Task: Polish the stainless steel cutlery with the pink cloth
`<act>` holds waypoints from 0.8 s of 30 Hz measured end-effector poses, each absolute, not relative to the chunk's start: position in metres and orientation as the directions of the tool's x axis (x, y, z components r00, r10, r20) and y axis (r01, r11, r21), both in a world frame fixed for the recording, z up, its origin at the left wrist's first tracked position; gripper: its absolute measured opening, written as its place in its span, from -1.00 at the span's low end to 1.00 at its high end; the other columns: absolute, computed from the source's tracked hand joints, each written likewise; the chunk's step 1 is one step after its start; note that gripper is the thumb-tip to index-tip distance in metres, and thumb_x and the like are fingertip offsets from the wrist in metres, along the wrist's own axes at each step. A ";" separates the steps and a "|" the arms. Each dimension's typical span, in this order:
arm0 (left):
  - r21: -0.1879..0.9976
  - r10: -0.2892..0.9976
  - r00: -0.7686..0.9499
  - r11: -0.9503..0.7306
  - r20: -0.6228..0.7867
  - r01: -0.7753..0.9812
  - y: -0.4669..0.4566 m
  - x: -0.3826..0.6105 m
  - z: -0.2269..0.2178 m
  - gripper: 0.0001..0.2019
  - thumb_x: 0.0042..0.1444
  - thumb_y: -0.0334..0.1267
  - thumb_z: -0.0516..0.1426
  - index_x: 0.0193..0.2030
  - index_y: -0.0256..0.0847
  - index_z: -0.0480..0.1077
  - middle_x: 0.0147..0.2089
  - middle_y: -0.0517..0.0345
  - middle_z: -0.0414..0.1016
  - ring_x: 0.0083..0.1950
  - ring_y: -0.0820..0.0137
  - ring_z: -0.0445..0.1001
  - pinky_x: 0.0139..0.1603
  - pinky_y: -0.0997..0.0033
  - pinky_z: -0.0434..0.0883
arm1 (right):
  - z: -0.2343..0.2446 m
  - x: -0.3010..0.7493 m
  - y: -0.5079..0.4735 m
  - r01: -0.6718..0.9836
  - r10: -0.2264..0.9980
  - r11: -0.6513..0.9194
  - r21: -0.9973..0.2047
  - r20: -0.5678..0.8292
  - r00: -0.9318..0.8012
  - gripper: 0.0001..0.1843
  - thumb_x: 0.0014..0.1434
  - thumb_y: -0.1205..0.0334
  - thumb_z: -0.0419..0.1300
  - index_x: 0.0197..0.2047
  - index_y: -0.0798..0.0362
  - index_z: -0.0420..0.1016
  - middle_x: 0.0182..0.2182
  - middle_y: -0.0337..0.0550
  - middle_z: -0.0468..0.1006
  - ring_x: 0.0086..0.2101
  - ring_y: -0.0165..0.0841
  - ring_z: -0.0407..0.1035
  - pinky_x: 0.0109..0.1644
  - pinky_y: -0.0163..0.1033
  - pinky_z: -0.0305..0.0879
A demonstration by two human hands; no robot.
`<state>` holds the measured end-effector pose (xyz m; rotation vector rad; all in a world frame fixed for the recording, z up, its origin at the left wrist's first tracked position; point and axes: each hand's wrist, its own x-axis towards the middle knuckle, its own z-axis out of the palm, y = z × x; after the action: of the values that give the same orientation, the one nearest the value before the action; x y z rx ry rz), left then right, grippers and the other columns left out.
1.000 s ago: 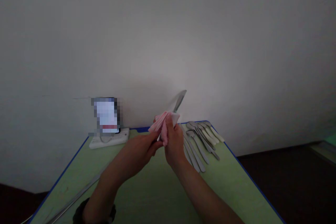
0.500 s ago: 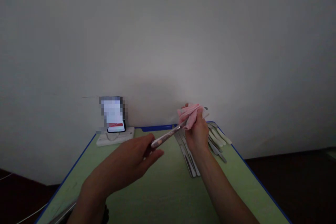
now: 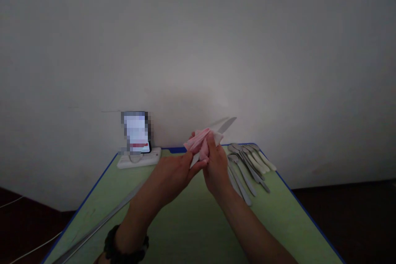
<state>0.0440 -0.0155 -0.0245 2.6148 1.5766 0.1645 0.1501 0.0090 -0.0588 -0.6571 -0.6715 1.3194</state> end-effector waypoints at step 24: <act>0.262 0.893 0.448 -0.442 0.041 0.858 -0.023 0.022 -0.018 -0.64 0.31 -0.05 -0.23 -0.23 -0.20 0.25 -0.33 0.08 0.48 -0.34 0.29 0.47 -0.37 0.37 0.28 | -0.044 0.183 0.031 -0.808 0.932 0.243 -0.537 -0.102 0.348 -0.70 0.26 0.11 -0.01 -0.30 0.10 0.44 -0.46 -0.25 0.55 -0.37 -0.45 0.47 -0.03 -0.21 0.35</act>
<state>0.0220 -0.0227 -0.0176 2.4942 1.5298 0.2565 0.1825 0.0309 -0.0439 -0.5591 -0.2592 1.2061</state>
